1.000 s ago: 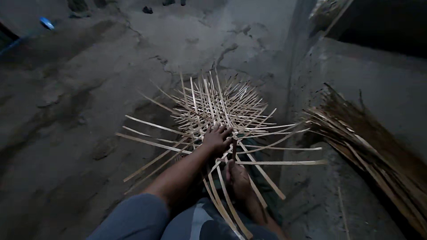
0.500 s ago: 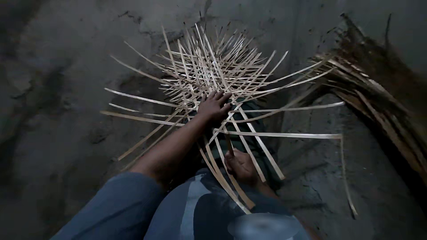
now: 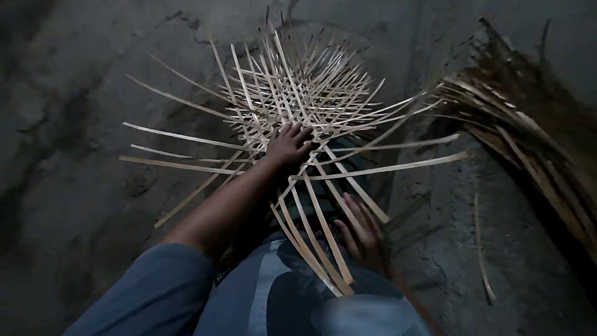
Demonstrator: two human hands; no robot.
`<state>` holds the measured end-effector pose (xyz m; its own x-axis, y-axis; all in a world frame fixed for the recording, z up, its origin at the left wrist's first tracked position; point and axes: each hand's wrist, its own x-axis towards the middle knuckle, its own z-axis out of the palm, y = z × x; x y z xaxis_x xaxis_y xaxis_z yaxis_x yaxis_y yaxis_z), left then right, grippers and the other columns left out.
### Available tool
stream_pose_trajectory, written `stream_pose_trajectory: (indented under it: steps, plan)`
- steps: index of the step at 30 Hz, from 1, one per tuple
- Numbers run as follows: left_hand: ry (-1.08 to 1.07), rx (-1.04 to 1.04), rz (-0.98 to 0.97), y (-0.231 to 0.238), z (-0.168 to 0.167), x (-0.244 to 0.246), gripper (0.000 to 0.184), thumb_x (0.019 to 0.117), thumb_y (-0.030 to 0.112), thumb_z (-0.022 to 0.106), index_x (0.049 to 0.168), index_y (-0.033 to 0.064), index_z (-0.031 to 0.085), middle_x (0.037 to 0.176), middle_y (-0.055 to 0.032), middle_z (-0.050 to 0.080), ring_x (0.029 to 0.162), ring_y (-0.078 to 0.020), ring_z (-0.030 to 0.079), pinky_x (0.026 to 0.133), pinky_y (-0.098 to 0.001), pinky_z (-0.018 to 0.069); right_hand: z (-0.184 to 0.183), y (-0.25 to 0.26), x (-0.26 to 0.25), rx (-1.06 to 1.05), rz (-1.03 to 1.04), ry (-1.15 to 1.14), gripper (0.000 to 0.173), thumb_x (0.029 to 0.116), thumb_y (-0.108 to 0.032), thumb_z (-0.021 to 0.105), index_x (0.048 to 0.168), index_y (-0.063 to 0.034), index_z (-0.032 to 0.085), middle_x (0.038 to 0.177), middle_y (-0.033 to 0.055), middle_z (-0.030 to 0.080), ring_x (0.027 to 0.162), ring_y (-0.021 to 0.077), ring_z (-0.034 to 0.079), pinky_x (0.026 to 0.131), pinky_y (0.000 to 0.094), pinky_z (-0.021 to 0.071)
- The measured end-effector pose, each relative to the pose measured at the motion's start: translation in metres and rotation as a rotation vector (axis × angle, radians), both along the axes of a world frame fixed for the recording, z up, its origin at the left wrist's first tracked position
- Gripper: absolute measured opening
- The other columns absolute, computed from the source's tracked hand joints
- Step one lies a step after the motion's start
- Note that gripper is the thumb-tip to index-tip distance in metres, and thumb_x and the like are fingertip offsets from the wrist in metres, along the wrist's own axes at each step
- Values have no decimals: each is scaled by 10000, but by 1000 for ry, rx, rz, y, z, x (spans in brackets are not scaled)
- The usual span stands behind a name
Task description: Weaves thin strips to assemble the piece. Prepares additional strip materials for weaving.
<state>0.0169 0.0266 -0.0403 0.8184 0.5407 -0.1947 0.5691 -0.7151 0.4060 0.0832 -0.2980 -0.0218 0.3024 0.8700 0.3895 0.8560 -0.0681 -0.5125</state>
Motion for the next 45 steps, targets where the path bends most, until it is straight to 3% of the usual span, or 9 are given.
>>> stream_pose_trajectory:
  steps: [8,13,16,20,32,36,38,40,45]
  plan:
    - [-7,52,-31,0,8,3,608,1018,629,358,1590,423,340,1706,-6,233,1582,-303,153,1213,-704,84,8,33,35,230,411,230,243,1034,-226,627,1195,-75,728,1326,142,684,1349,317,577,1136,452,504]
    - [-93,69,-139,-5,6,20,574,1055,614,273,1592,422,342,1699,25,256,1576,-276,192,1219,-701,97,8,79,28,302,656,444,332,1103,-317,465,1120,-34,638,1214,167,697,1272,319,626,1134,513,487]
    - [-19,51,-152,-7,3,25,576,1056,635,211,1578,438,359,1689,44,281,1569,-245,221,1229,-682,80,16,101,7,299,539,551,562,1117,-433,341,992,-23,703,892,62,729,828,112,704,822,318,605]
    - [47,61,-132,-8,4,29,528,1079,554,213,1576,448,354,1693,49,270,1568,-263,220,1220,-683,108,25,96,-8,-95,272,945,558,1111,-437,371,785,-72,638,622,-53,569,521,41,534,508,246,496]
    - [59,111,-144,-14,-9,35,545,1078,551,153,1594,460,303,1679,41,308,1560,-265,249,1224,-664,148,6,32,-26,225,298,741,512,1122,-318,395,723,-52,574,582,-10,507,598,44,526,765,248,487]
    - [57,96,-147,-11,-8,35,545,1076,549,146,1595,466,292,1684,50,295,1568,-254,226,1222,-666,150,-7,19,-23,291,407,867,446,1123,-339,390,822,-86,601,660,-42,561,691,3,567,883,238,486]
    - [37,82,-148,-8,-8,31,547,1080,545,163,1599,443,301,1685,49,292,1567,-268,225,1216,-676,154,-20,9,-15,278,422,747,405,1110,-398,403,955,-135,669,969,-14,706,1074,73,647,1121,342,425]
    - [12,85,-155,-3,-6,26,552,1080,536,177,1605,422,302,1684,25,298,1565,-292,228,1215,-681,139,-23,-14,-2,143,391,716,504,1039,-529,520,1247,-102,686,1438,90,597,1448,237,449,1247,450,314]
    - [16,101,-159,-8,0,12,566,1082,531,191,1631,400,238,1698,-2,263,1571,-310,201,1217,-691,106,15,-31,26,33,197,840,951,854,-442,819,1554,34,384,1627,172,376,1487,249,409,1199,386,431]
